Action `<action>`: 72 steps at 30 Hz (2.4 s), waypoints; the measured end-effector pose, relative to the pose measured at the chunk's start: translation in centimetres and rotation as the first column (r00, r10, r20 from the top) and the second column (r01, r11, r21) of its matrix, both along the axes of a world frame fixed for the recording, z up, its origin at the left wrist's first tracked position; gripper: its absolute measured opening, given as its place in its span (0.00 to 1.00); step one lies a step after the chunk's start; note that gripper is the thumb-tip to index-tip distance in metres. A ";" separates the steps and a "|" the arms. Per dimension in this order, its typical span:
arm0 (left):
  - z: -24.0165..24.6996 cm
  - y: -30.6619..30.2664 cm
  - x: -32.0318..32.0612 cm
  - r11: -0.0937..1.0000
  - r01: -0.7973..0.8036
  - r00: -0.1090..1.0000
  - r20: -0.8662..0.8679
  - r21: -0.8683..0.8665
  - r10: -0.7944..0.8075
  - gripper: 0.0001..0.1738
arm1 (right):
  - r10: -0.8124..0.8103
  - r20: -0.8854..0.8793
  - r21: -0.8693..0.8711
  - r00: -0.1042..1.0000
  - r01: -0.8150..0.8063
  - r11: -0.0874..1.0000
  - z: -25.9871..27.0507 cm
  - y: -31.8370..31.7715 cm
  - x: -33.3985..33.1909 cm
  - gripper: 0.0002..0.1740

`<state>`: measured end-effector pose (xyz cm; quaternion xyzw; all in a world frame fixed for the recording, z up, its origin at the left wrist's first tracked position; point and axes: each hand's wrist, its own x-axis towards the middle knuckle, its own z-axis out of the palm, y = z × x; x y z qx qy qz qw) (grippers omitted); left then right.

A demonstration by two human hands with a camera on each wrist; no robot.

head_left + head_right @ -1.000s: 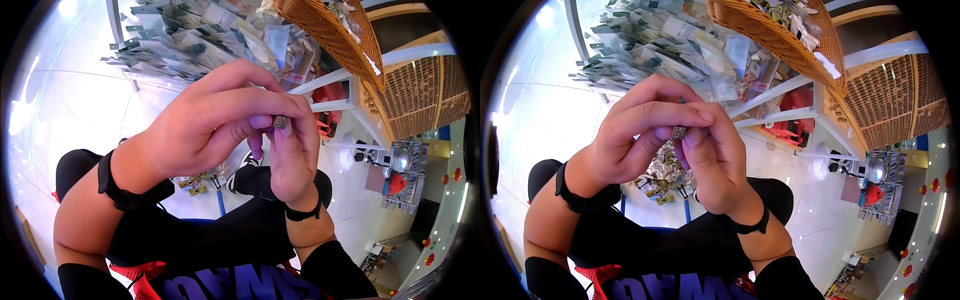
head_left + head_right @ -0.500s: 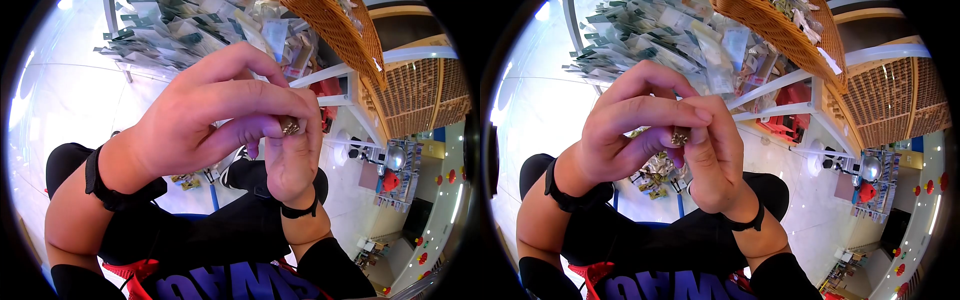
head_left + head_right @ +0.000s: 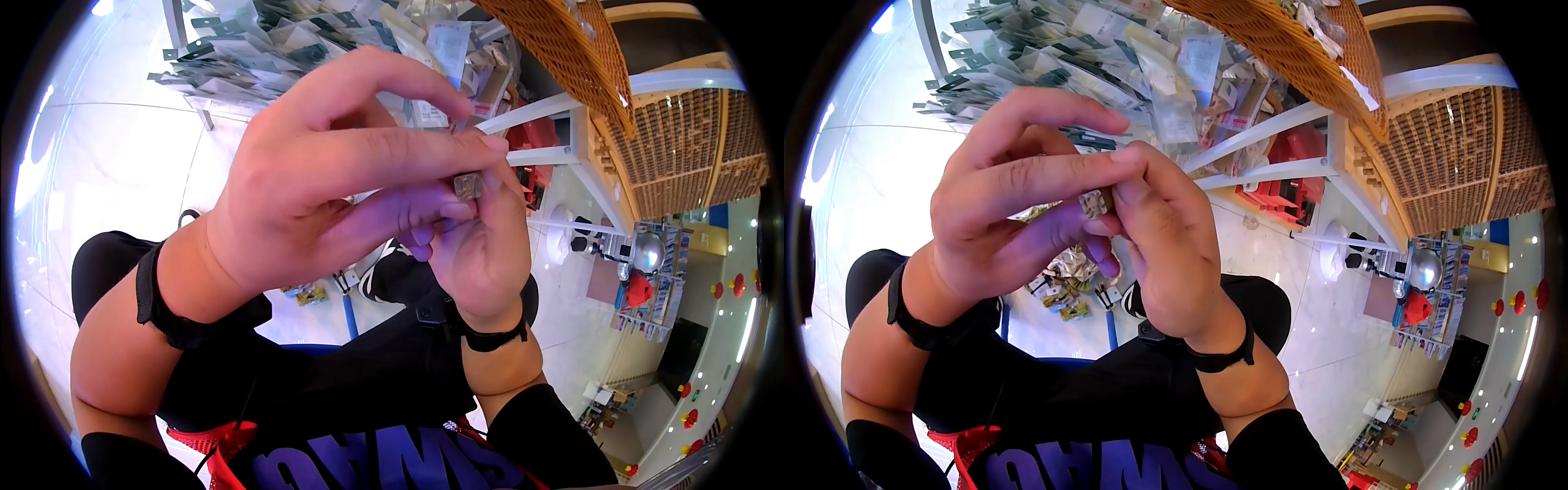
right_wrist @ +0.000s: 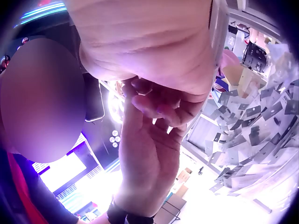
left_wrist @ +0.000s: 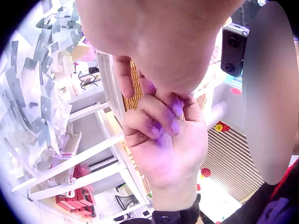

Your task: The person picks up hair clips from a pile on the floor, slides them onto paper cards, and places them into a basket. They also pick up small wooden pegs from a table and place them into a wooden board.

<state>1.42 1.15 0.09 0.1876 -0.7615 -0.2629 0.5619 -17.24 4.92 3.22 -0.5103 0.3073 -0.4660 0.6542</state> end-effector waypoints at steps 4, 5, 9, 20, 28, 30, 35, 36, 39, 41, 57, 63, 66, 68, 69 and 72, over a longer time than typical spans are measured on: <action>-0.4 0.1 0.0 1.000 -0.009 1.000 -0.027 0.006 0.009 0.24 | 0.031 0.040 -0.042 0.999 -0.029 0.999 -0.7 -0.5 -0.2 0.13; -0.5 0.2 -0.1 1.000 -0.012 0.999 -0.034 0.020 0.013 0.24 | 0.030 0.042 -0.041 0.999 -0.028 0.999 -0.7 -0.6 -0.2 0.13; -0.6 0.6 -0.3 0.997 0.008 0.997 -0.076 0.073 -0.002 0.24 | 0.144 0.084 0.022 0.986 -0.146 0.989 -0.5 -1.3 -1.2 0.14; 0.0 1.1 -0.2 0.992 0.093 0.996 0.006 0.080 -0.093 0.29 | 0.251 0.102 -0.007 0.963 -0.252 0.968 -1.0 -1.6 -1.4 0.22; -0.4 1.7 -1.2 0.991 0.095 0.992 -0.089 0.098 -0.086 0.25 | 0.292 0.115 0.010 0.949 -0.295 0.955 -1.1 -1.6 -2.1 0.22; -0.4 1.7 -1.3 0.990 0.098 0.992 -0.094 0.098 -0.089 0.25 | 0.296 0.117 0.015 0.948 -0.299 0.954 -1.0 -1.5 -2.2 0.22; -0.4 1.9 -1.5 0.987 0.101 0.989 -0.119 0.125 -0.086 0.25 | 0.309 0.123 0.028 0.943 -0.314 0.949 -1.1 -1.4 -2.4 0.23; -0.4 1.9 -1.4 0.987 0.101 0.989 -0.119 0.125 -0.086 0.25 | 0.311 0.122 0.031 0.943 -0.316 0.948 -1.1 -1.4 -2.4 0.23; -0.3 2.1 -1.3 0.985 0.102 0.990 -0.115 0.142 -0.086 0.25 | 0.317 0.121 0.039 0.941 -0.324 0.945 -1.1 -1.4 -2.5 0.23; -0.3 2.3 -1.1 0.975 0.108 0.992 -0.088 0.196 -0.092 0.26 | 0.321 0.125 0.043 0.939 -0.328 0.944 -1.0 -1.4 -2.6 0.23; -0.8 1.7 -1.0 0.976 0.128 0.989 -0.094 0.177 -0.112 0.25 | 0.335 0.131 0.085 0.933 -0.347 0.934 -1.1 -1.5 -2.9 0.24; -0.1 1.1 -1.3 0.992 0.064 0.997 -0.056 0.105 -0.058 0.25 | 0.302 0.150 0.195 0.941 -0.328 0.924 -0.9 -1.9 -3.3 0.24; 0.5 1.4 -1.0 0.909 0.124 0.974 -0.224 0.398 -0.034 0.14 | 0.193 0.154 0.304 0.969 -0.232 0.924 -0.4 -1.9 -2.3 0.21; 0.4 1.4 -0.6 0.900 0.128 0.985 -0.161 0.416 -0.066 0.12 | 0.285 0.274 0.219 0.919 -0.348 0.912 -1.1 -2.4 -2.3 0.18; -0.1 1.6 -0.4 0.859 0.178 0.979 -0.178 0.481 -0.103 0.12 | 0.214 0.150 0.262 0.965 -0.248 0.933 -0.9 -2.1 -2.1 0.17; 0.8 1.2 -0.7 0.801 0.244 0.961 -0.250 0.547 -0.122 0.11 | 0.087 -0.069 0.077 0.994 -0.081 0.994 -0.8 -2.8 -2.1 0.14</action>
